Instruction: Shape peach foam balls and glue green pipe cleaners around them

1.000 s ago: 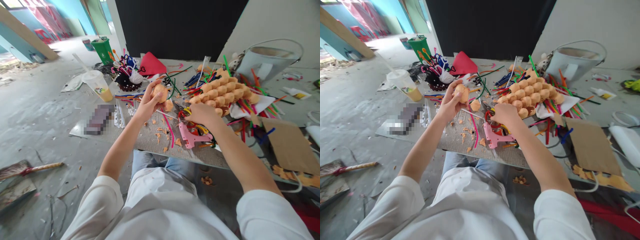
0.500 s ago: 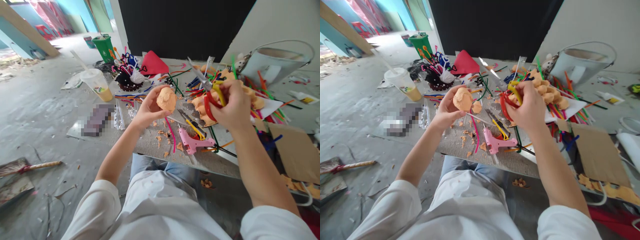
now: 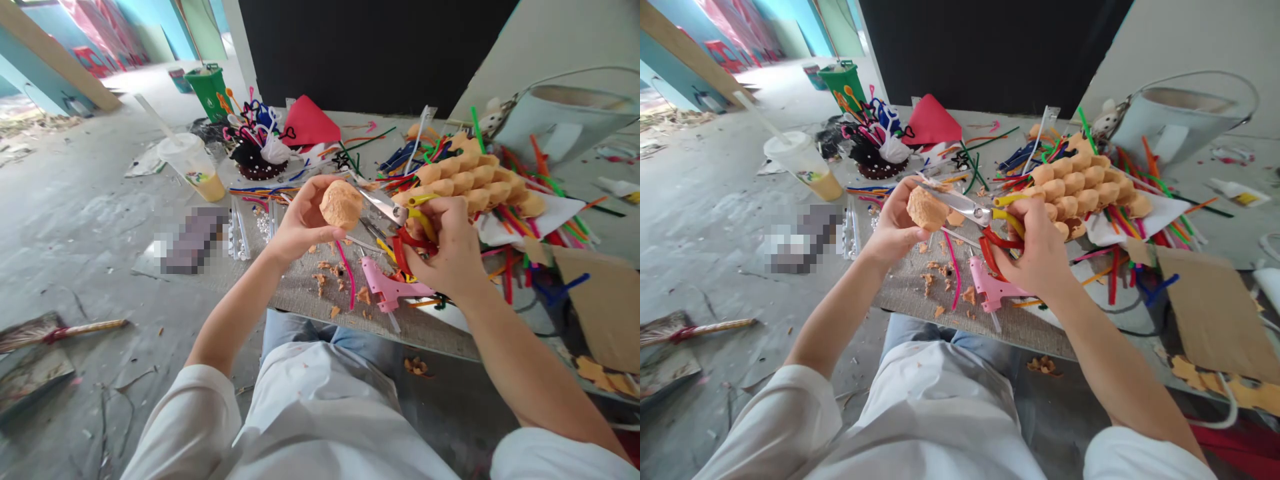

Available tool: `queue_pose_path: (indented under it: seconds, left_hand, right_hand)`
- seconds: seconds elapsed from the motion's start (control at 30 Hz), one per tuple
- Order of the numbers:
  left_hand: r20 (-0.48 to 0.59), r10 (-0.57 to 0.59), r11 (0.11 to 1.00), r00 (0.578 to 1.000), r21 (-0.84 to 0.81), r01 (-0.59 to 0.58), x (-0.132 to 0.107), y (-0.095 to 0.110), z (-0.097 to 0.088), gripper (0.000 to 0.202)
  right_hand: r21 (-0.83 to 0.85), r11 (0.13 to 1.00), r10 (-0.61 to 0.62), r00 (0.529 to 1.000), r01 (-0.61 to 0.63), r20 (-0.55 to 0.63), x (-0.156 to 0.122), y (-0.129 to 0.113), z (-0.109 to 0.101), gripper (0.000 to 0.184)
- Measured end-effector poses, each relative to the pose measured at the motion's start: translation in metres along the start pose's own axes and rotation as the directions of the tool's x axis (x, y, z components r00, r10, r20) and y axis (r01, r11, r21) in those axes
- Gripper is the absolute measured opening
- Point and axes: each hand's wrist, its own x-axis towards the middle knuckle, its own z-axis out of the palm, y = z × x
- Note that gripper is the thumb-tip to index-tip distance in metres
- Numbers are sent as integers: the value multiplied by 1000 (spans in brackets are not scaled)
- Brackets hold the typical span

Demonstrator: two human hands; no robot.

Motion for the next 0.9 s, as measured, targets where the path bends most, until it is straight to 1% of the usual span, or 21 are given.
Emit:
queue_pose_path:
  seconds: [0.07,0.13,0.23,0.37,0.53,0.63,0.73,0.8,0.9]
  left_hand:
    - [-9,0,1000,1000,20,0,0,-1,-1,88]
    - [12,-6,1000,1000,10,6,-1,-1,-1,87]
    - [33,-17,1000,999,-14,17,-1,0,-1,86]
    - [24,-8,999,1000,-37,9,-2,3,2,82]
    - [12,-23,1000,1000,-15,24,-2,4,2,86]
    - [27,-42,998,999,53,41,-2,3,0,90]
    - [52,-88,988,995,130,80,-3,3,-3,97]
    - [49,-94,990,994,113,88,-3,3,-3,97]
    - [17,-44,999,999,22,43,-2,-1,-4,86]
  right_hand:
    - [-105,994,-8,1000,7,-4,-1,-3,-2,47]
    - [-178,984,-7,1000,9,12,-1,-7,-4,54]
    - [-225,974,-3,999,15,54,0,-11,-6,60]
    - [-242,970,20,995,4,96,2,-15,-6,60]
    - [-276,961,60,987,-17,146,1,-15,-4,60]
    - [-323,946,94,981,-34,171,0,-11,-3,60]
    - [-367,930,110,977,-36,181,-1,-8,-2,59]
    - [-399,917,102,979,-24,176,-1,-6,-1,58]
    - [-430,903,68,986,5,155,-1,-6,-1,57]
